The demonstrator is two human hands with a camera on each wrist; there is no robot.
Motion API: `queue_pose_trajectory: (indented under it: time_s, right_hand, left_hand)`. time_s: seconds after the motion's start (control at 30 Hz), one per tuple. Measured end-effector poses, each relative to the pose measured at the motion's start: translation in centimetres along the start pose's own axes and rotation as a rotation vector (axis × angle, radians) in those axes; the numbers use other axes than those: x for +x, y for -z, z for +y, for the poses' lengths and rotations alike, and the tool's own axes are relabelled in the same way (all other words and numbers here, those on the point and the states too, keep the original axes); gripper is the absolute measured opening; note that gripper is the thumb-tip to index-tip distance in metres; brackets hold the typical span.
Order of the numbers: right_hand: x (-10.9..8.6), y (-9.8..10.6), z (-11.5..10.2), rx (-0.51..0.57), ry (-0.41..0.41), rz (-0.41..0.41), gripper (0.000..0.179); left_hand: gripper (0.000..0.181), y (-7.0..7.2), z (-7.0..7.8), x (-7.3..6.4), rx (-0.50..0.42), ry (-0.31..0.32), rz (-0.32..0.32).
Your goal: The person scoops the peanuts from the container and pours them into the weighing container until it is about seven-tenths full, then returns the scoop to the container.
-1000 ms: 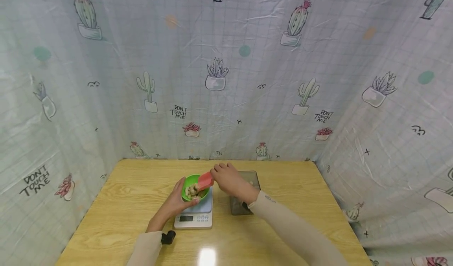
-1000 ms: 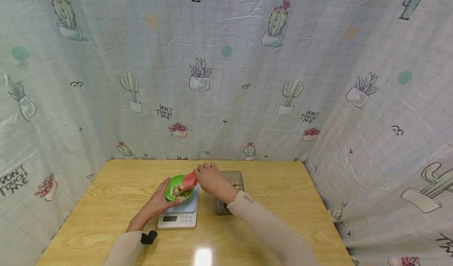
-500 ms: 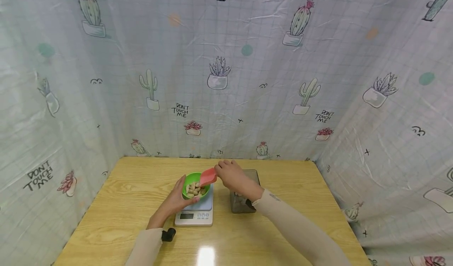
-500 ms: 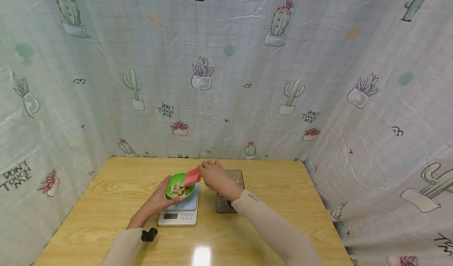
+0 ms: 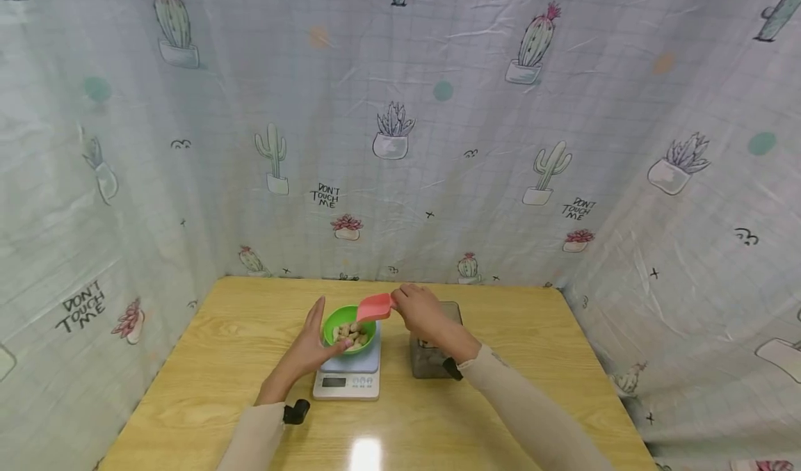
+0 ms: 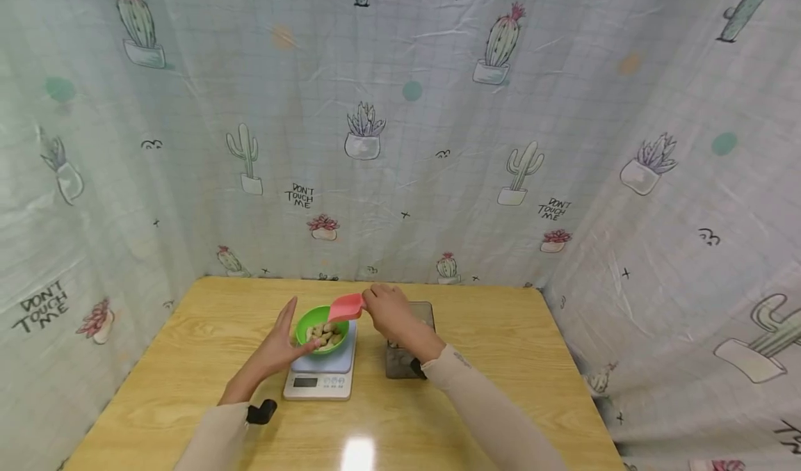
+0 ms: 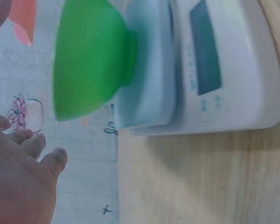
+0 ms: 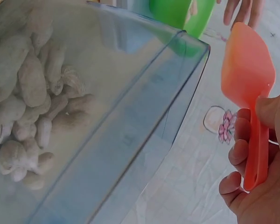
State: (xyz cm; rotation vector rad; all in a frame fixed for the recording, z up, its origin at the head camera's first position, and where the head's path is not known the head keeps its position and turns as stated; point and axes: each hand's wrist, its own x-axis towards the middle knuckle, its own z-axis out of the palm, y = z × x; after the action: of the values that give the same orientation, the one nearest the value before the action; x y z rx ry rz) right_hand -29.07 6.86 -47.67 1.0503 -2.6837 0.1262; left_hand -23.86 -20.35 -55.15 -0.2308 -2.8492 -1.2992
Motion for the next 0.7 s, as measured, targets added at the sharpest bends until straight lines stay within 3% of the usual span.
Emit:
queue_pose_trajectory:
  time_s: [0.47,0.7]
  right_hand:
    - [-2.5,1.1,2.1,0.107,-0.049,0.161,0.02]
    - [-4.1,2.3,4.3,0.094,-0.06,0.281,0.016]
  left_hand:
    - [0.11,0.4,2.9,-0.3,-0.023,-0.025,0.019]
    - [0.11,-0.2,5.0,0.6,-0.059,-0.101,0.011]
